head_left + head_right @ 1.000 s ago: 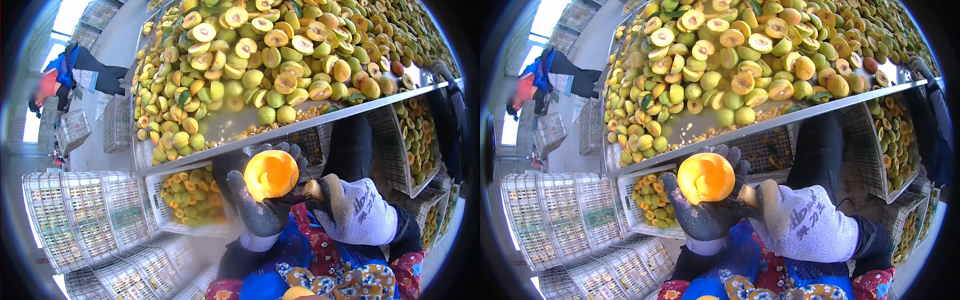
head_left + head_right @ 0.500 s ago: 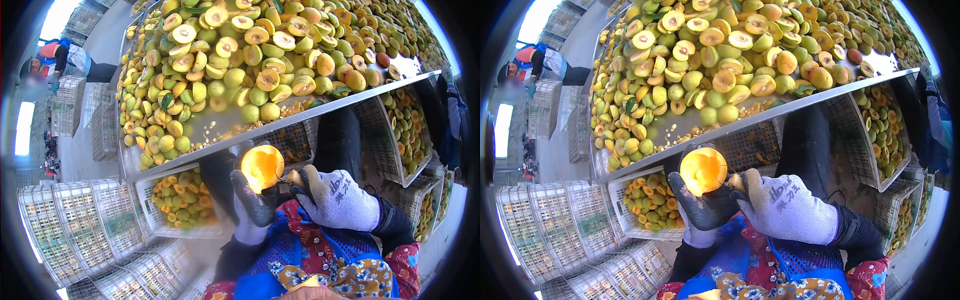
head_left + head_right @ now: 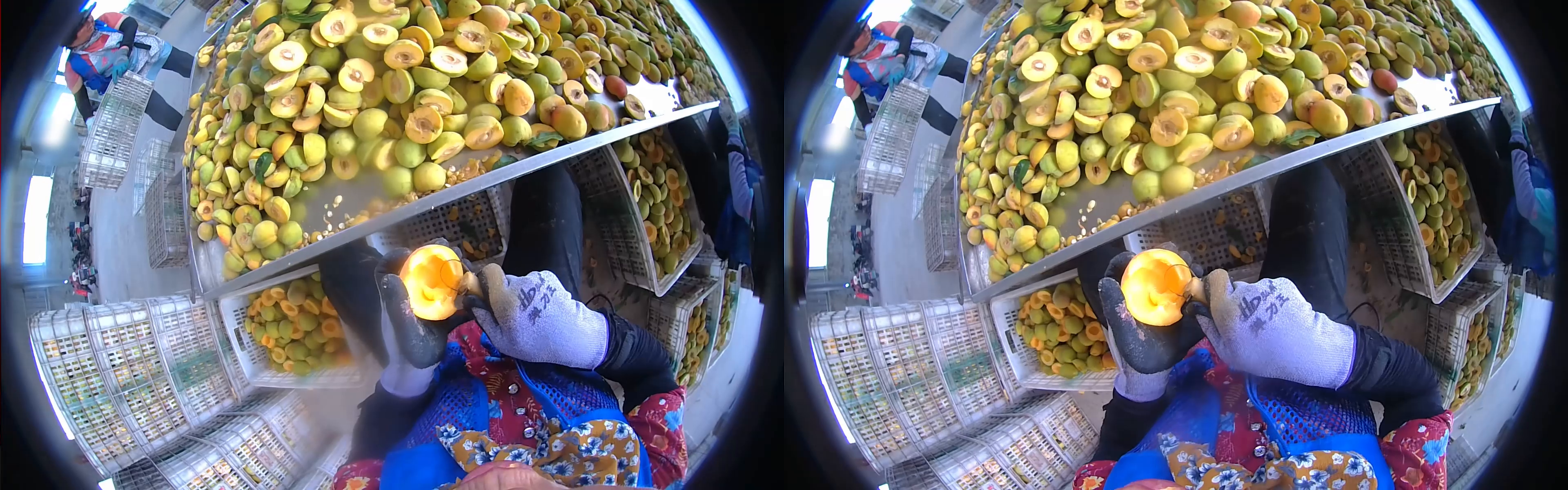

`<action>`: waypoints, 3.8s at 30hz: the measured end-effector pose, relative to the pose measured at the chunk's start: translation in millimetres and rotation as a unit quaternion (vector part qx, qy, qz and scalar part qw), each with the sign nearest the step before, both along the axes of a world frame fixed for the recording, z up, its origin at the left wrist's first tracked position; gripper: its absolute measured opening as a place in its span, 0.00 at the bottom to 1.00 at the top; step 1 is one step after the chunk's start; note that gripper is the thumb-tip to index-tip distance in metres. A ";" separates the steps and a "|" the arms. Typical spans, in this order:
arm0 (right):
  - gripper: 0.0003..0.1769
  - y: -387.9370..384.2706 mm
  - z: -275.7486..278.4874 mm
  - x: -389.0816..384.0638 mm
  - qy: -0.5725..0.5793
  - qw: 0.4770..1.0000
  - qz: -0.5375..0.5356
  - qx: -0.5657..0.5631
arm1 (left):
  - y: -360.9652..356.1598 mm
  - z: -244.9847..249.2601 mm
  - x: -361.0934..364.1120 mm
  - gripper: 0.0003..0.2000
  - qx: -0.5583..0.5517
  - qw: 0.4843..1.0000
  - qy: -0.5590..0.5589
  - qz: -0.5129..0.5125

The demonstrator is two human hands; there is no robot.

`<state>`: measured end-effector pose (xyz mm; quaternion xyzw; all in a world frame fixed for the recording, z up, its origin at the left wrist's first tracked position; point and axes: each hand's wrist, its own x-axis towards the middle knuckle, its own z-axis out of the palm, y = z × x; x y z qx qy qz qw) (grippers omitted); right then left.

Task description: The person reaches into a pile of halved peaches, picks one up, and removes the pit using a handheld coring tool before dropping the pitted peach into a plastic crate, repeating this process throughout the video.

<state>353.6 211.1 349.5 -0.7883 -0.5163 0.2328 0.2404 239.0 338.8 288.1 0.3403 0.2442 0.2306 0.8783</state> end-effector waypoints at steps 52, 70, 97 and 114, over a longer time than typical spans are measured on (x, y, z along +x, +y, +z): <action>0.11 -10.0 -53.5 7.3 0.655 0.756 0.006 0.016 | -9.3 -29.5 22.3 0.36 -0.041 0.997 0.030 -0.051; 0.16 -23.0 83.2 -3.7 0.090 0.970 0.165 0.151 | -12.2 59.3 -23.5 0.35 -0.007 0.993 -0.090 0.072; 0.18 8.9 54.9 3.6 0.128 0.955 0.222 0.148 | 14.7 10.4 -41.6 0.29 -0.334 0.935 -0.063 0.099; 0.32 -28.3 -100.8 26.2 0.078 0.975 -0.177 -0.113 | 126.2 -271.0 -299.6 0.34 0.382 0.545 0.722 0.188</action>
